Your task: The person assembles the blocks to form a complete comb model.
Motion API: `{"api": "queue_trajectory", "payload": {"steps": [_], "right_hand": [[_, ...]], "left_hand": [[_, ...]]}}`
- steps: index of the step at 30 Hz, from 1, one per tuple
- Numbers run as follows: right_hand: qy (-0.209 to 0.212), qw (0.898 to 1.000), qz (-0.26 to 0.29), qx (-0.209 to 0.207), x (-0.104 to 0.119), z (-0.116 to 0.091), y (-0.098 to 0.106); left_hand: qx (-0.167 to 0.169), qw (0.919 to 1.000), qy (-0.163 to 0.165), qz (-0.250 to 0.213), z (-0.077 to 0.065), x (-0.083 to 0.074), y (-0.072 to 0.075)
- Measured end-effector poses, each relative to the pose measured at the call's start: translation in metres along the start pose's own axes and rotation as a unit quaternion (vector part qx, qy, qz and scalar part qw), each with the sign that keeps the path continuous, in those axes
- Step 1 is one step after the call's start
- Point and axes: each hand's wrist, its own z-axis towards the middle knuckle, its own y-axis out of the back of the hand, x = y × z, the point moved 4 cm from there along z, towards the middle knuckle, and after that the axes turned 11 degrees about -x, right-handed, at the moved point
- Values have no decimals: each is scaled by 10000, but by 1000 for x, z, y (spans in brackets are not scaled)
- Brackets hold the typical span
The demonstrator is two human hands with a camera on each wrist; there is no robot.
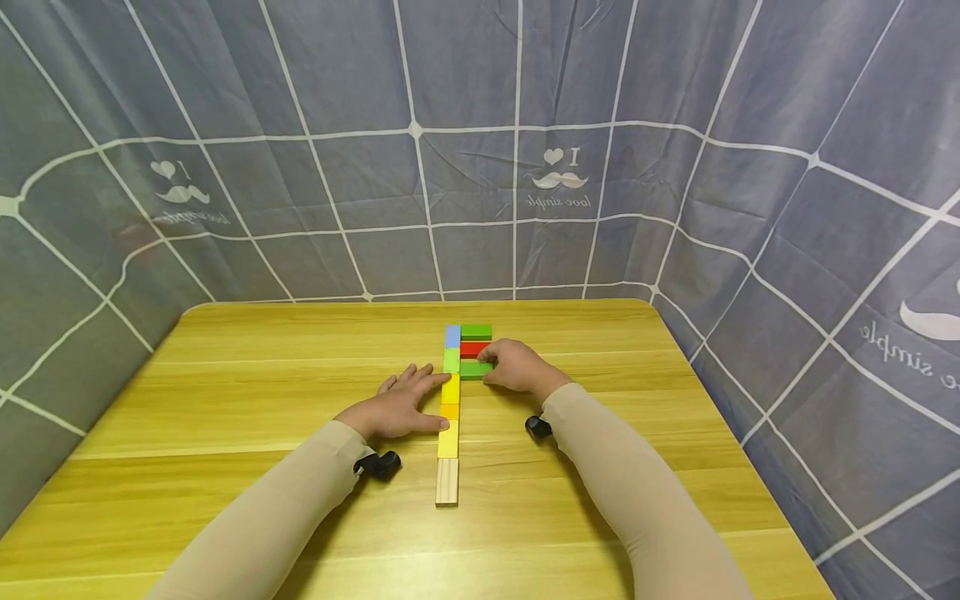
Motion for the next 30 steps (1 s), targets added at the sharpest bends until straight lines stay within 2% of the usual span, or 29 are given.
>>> {"api": "queue_trajectory", "payload": {"steps": [13, 18, 30], "right_hand": [[-282, 9994, 173, -64, -5, -6, 7], [-350, 9990, 261, -77, -7, -9, 17], [-209, 9997, 28, -115, -21, -23, 44]], "left_hand": [[-31, 10000, -1, -52, -1, -1, 1], [-16, 10000, 15, -53, -2, -2, 1], [-6, 10000, -11, -68, -3, -2, 1]]}}
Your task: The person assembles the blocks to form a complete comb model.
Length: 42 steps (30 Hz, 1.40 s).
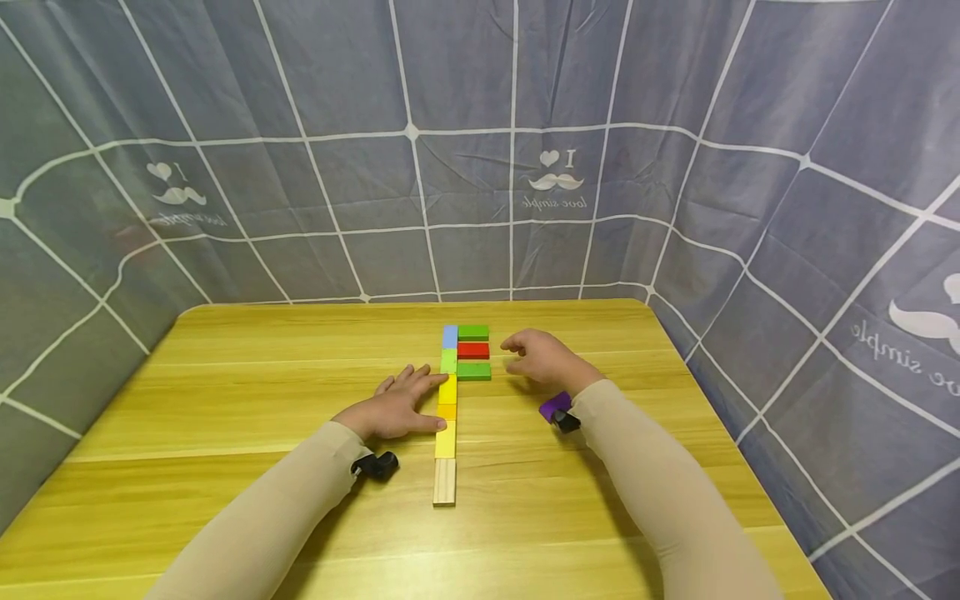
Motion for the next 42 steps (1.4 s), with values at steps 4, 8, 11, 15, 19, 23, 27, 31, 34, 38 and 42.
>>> {"api": "queue_trajectory", "payload": {"steps": [4, 8, 11, 15, 19, 23, 27, 31, 34, 38, 42], "right_hand": [[-85, 10000, -2, 22, -7, -9, 8], [-106, 9999, -8, 44, -14, -16, 13], [-71, 9999, -64, 74, -19, -20, 16], [33, 9997, -192, 111, -25, -28, 22], [59, 9995, -237, 189, -33, -36, 26], [3, 9995, -74, 314, -42, -44, 28], [105, 9991, 32, 410, -53, -51, 28], [126, 9985, 153, 504, -61, -58, 26], [133, 9979, 292, 571, -65, -63, 25], [136, 9963, 560, 640, -69, -68, 25], [99, 9942, 809, 703, -73, -72, 25]], "left_hand": [[0, 10000, 6, -4, -1, 0, 0], [-29, 10000, -1, 0, 0, 1, 0], [-35, 10000, -6, 10, 1, 2, -1], [-30, 10000, -21, 7, 2, 1, -1], [-20, 10000, -18, 17, 1, 1, -1], [-19, 10000, 6, 16, 0, 1, -1], [-40, 10000, 2, 5, -1, -1, 0], [-59, 10000, 7, -33, -2, -1, 0], [-78, 10000, 4, -55, -2, 0, 0], [-73, 10000, -6, -59, -2, 0, 0], [-64, 10000, -21, -28, -2, 0, -1]]}}
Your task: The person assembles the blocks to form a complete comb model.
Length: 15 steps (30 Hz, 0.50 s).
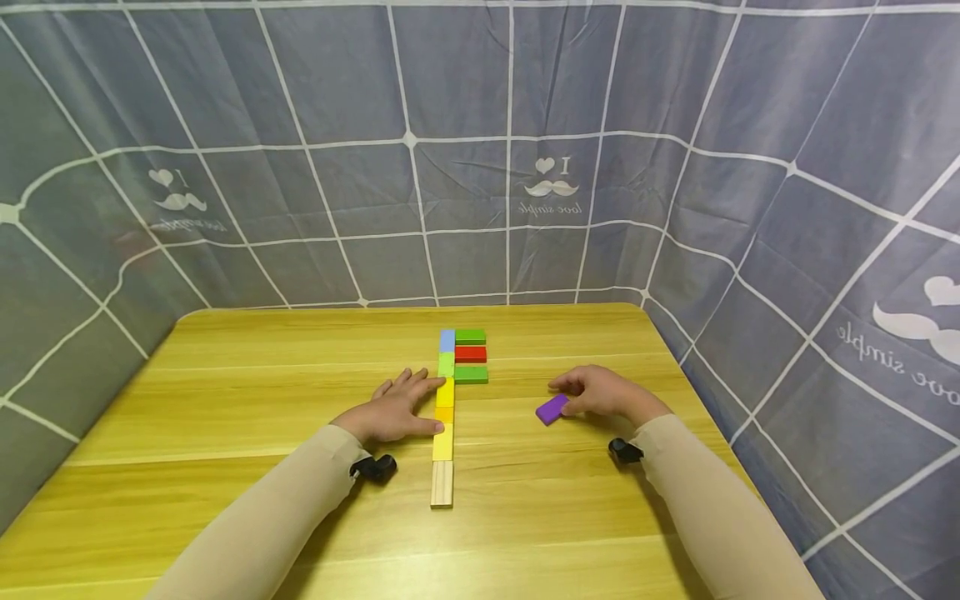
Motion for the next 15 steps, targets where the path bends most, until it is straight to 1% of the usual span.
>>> {"api": "queue_trajectory", "payload": {"steps": [7, 12, 15], "right_hand": [[-145, 9995, 272, 93, -2, -4, 0], [-197, 9985, 458, 242, -4, -4, -1], [-176, 9984, 433, 305, -4, -4, -2]], "left_hand": [[1, 10000, -14, 6, 1, 0, -1], [10, 10000, -2, 52, 1, 1, -1], [6, 10000, -10, 68, 1, 2, -1]]}}
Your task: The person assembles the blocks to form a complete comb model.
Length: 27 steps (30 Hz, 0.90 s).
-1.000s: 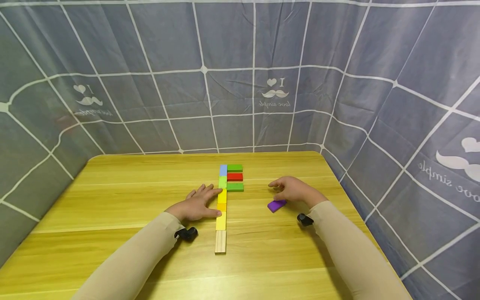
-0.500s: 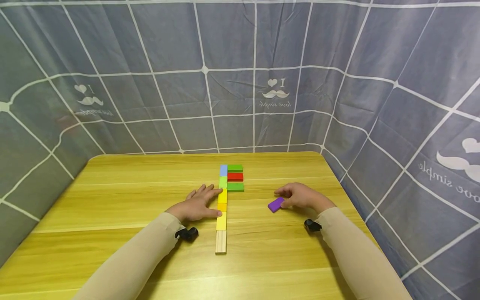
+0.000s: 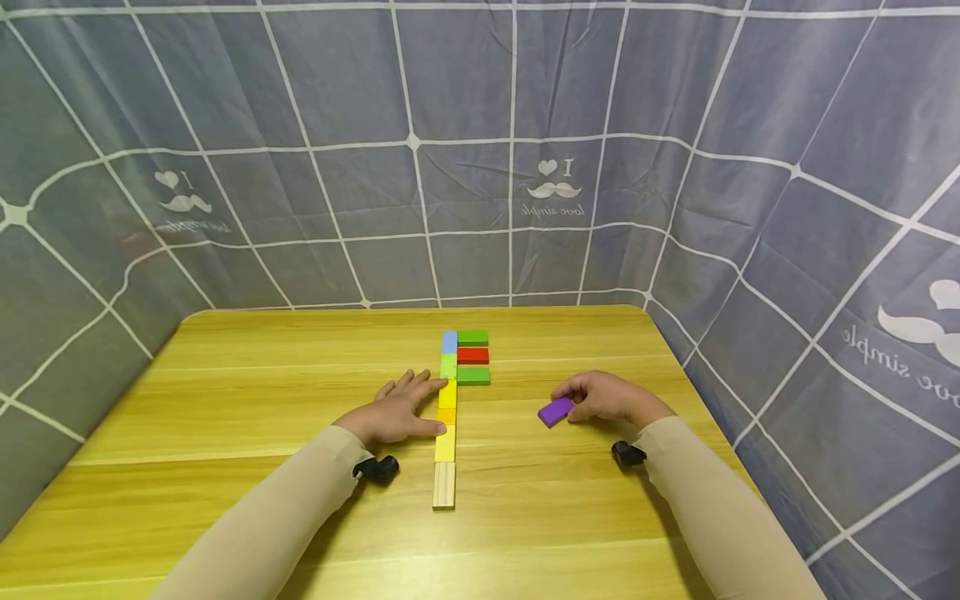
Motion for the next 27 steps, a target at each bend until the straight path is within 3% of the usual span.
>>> {"api": "queue_trajectory", "payload": {"steps": [11, 27], "right_hand": [[-12, 9992, -381, -113, -1, 6, 1], [49, 9998, -194, -35, -2, 5, -1]], "left_hand": [[22, 10000, -6, -17, 0, 0, 1], [12, 10000, 19, -92, 0, -2, 1]]}}
